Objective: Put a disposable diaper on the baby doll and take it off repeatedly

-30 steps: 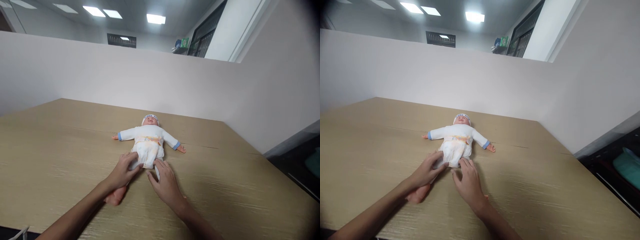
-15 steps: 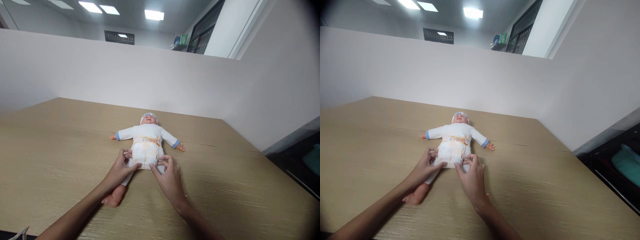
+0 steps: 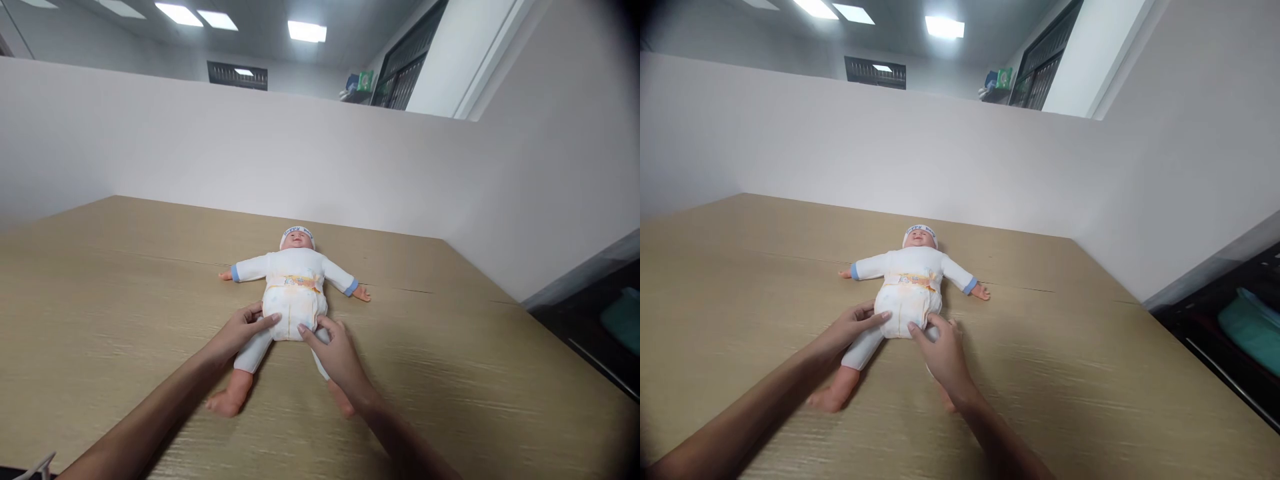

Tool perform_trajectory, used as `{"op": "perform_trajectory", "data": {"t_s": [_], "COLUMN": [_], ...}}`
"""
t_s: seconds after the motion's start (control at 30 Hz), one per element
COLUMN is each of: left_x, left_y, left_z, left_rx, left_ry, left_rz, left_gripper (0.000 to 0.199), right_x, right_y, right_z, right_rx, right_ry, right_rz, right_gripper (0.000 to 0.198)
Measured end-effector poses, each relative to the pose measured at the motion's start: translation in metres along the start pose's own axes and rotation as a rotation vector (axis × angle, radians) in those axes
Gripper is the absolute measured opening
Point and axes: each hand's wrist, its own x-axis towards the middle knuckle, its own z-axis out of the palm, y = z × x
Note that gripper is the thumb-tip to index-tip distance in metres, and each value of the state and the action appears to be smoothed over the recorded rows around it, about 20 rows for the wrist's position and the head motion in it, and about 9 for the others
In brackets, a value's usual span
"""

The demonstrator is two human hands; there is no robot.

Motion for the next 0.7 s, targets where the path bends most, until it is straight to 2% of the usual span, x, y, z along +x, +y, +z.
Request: {"op": "perform_trajectory", "data": {"t_s": [0.1,0.27,0.5,0.7], "left_x": [-0.002,-0.005,-0.016,-0.039], "left_y": [0.002,0.003,0.005,0.015], "left_z": [0.001,0.003,0.01,0.002], "left_rx": [-0.094,-0.046,0.154,0.5], "left_ry": [-0.001,0.055,0.164,0.299], "left_rz": [-0.02,0.009,0.102,0.132], "left_gripper": [0.062,0.061,0.058,0.056], "right_x": [0.003,0.001,-0.015,-0.023], "right_y": [0.009,0.006,-0.014,-0.012], "right_z": [0.004,0.003,-0.007,-0.037], "right_rx": [0.096,0.062,-0.053,-0.019], "right_ry": [0.0,0.019,0.11,0.029], "right_rz": [0.001,-0.042,-0.129,-0.088], "right_gripper": [0.039,0.035,0.015,0.023]}}
